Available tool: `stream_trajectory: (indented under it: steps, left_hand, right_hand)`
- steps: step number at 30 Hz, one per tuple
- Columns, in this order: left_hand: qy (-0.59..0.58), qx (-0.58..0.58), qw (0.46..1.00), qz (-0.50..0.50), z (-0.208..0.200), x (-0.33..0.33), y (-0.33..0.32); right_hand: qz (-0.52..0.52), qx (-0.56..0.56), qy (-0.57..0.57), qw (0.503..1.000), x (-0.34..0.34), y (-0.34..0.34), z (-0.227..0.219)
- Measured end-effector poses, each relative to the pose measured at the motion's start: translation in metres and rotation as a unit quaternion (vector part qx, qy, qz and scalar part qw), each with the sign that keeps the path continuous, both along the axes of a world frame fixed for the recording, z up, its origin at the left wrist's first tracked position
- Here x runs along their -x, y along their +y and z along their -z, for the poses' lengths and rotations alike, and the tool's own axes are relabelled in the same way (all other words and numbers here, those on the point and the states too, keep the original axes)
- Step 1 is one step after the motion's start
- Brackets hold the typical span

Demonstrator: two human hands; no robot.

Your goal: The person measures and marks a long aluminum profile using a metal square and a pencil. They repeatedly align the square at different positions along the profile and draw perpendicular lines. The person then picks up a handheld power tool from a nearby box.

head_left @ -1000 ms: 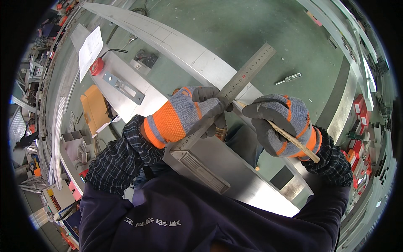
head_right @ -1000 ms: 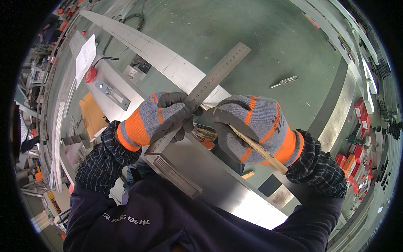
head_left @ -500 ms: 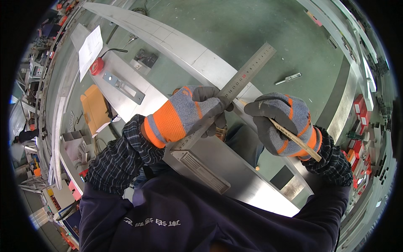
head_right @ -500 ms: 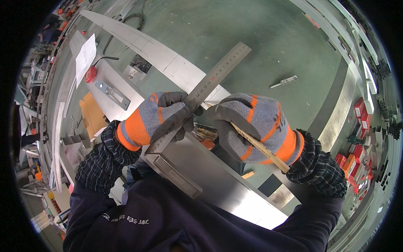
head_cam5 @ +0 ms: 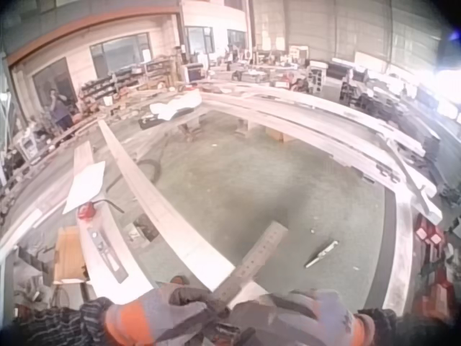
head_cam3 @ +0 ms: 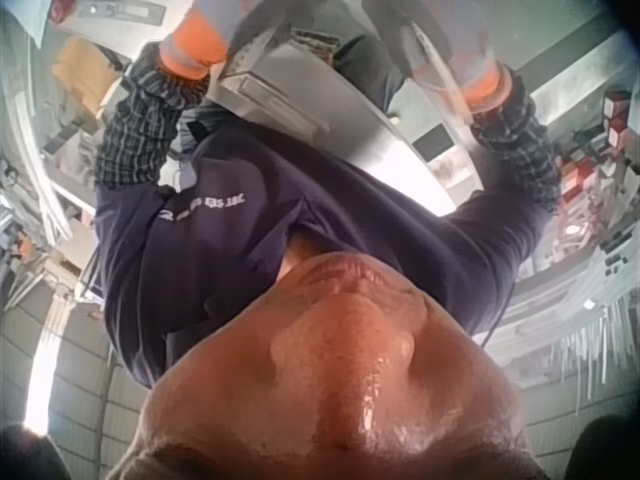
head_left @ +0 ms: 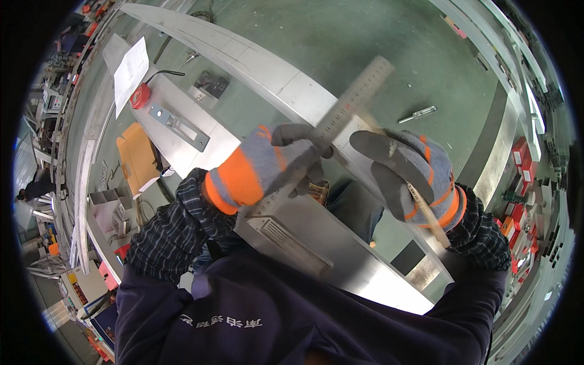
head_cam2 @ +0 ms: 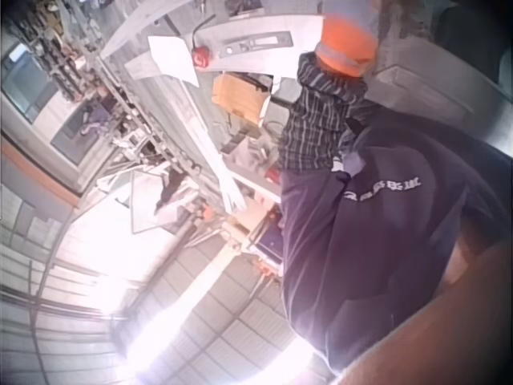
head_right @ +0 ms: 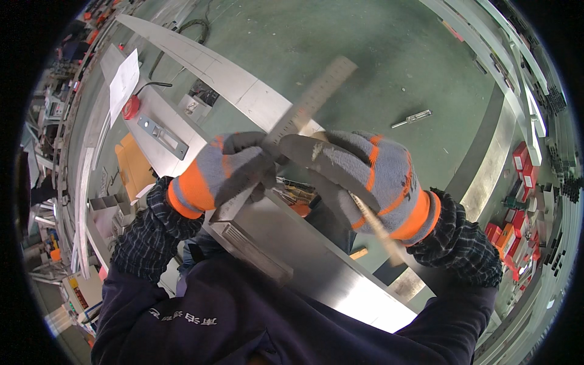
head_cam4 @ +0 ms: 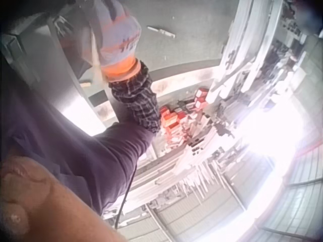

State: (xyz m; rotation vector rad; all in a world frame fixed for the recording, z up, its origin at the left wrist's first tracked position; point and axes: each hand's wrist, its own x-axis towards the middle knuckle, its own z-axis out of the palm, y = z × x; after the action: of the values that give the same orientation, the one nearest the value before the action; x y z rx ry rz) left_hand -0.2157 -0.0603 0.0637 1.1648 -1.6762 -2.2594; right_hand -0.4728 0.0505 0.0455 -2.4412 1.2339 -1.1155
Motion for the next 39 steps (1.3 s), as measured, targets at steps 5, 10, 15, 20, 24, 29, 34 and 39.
stream_trajectory:
  steps: [5, 10, 15, 20, 24, 29, 34, 39]
  left_hand:
    - [0.014, 0.004, 1.000, -0.024, 0.001, -0.015, -0.010]
    - [0.008, 0.044, 0.999, -0.011, -0.003, -0.010, -0.008]
    - [0.008, 0.015, 0.999, -0.031, 0.003, -0.008, -0.008]
    - [-0.007, -0.023, 0.999, -0.025, 0.000, -0.005, 0.003]
    - [0.037, -0.065, 0.997, -0.010, 0.009, -0.005, 0.007]
    - [0.011, -0.062, 0.998, 0.000, 0.001, 0.004, 0.006]
    - [-0.009, -0.046, 0.999, -0.022, -0.005, 0.006, 0.010]
    - [0.003, -0.064, 0.998, -0.014, -0.002, 0.006, 0.006]
  right_hand:
    - [-0.011, 0.075, 0.102, 0.992, -0.005, -0.014, -0.002]
    - [-0.028, -0.022, 0.165, 0.986, -0.013, -0.011, -0.014]
    - [-0.068, -0.023, 0.155, 0.985, -0.009, -0.011, -0.010]
    - [-0.039, 0.051, 0.039, 0.997, -0.001, -0.011, -0.008]
    - [-0.027, -0.007, -0.074, 0.997, -0.005, -0.011, -0.018]
    - [-0.042, 0.053, -0.057, 0.996, 0.004, -0.010, -0.002]
    - [-0.013, -0.046, -0.142, 0.989, 0.002, -0.004, 0.004]
    - [0.078, -0.094, -0.191, 0.974, -0.014, 0.000, -0.002]
